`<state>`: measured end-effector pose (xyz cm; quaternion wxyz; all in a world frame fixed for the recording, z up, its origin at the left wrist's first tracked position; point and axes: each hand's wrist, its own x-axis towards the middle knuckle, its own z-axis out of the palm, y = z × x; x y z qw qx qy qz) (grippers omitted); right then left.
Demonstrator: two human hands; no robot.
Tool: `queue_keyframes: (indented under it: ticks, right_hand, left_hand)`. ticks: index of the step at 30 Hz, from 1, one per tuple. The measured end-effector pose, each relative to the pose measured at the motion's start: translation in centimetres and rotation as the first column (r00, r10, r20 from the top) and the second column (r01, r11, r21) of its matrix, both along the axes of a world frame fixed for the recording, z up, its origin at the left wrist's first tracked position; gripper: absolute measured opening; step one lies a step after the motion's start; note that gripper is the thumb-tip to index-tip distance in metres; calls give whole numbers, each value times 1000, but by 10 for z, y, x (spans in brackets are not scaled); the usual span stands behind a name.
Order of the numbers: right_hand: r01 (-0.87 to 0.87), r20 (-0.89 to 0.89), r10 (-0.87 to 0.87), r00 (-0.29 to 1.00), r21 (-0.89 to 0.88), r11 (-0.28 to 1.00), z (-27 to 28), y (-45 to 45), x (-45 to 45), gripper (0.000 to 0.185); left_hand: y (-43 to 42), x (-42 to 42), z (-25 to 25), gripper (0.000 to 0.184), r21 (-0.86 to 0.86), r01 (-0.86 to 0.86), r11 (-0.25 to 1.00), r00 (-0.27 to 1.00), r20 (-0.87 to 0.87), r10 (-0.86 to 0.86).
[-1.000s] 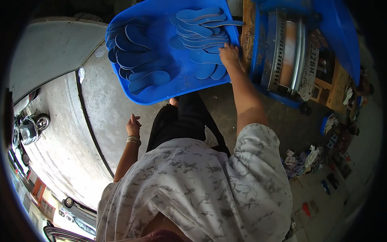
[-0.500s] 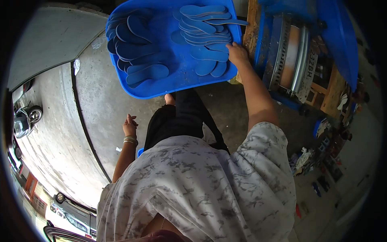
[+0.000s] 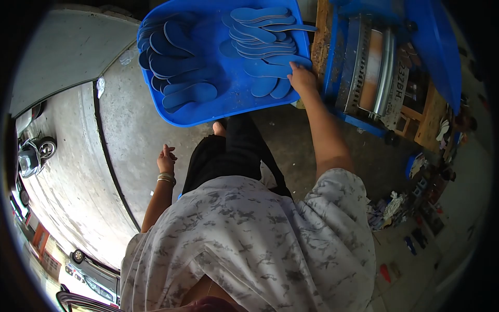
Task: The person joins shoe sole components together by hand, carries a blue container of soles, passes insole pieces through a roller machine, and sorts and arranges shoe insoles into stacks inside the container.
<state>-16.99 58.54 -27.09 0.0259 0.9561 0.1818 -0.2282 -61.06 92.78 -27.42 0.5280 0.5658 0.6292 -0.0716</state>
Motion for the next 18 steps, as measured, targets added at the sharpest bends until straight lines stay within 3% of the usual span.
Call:
queue_keyframes:
  ticks: [2,6,9,11,13,14,15,16,18]
  right_hand:
    - [20,52,-19,998,-28,999,-4,3,14,30]
    - [-56,-63,49,997,-122,991,4,8,19,28]
    - [-136,-144,144,979,64,989,23,6,-15,24]
    - [-94,-251,114,961,93,991,22,-4,-52,22]
    - [-110,-487,169,857,148,983,9,-19,-82,22]
    - [134,-706,-49,706,65,989,-4,-30,-92,27]
    - [338,-855,-244,457,-86,937,-17,-40,-103,32]
    - [327,-863,-223,454,-72,942,-24,-45,-115,32]
    - [798,-830,-426,361,38,602,-33,-52,-133,40]
  left_hand:
    - [0,2,-1,52,1,11,1000,1000,-6,-11]
    - [2,4,-4,51,0,25,1000,1000,7,-25]
    - [0,9,-3,51,2,12,1000,1000,4,-12]
    - [-1,12,-5,49,-10,5,1000,1000,13,-5]
    - [3,10,-9,48,-18,-14,1000,1000,18,14]
    - [6,8,-11,48,2,-32,999,999,8,32]
    - [8,9,-16,46,25,-90,996,996,27,89]
    - [13,16,-24,46,45,-146,988,988,54,143]
    - [33,35,-33,46,73,-208,975,976,87,202]
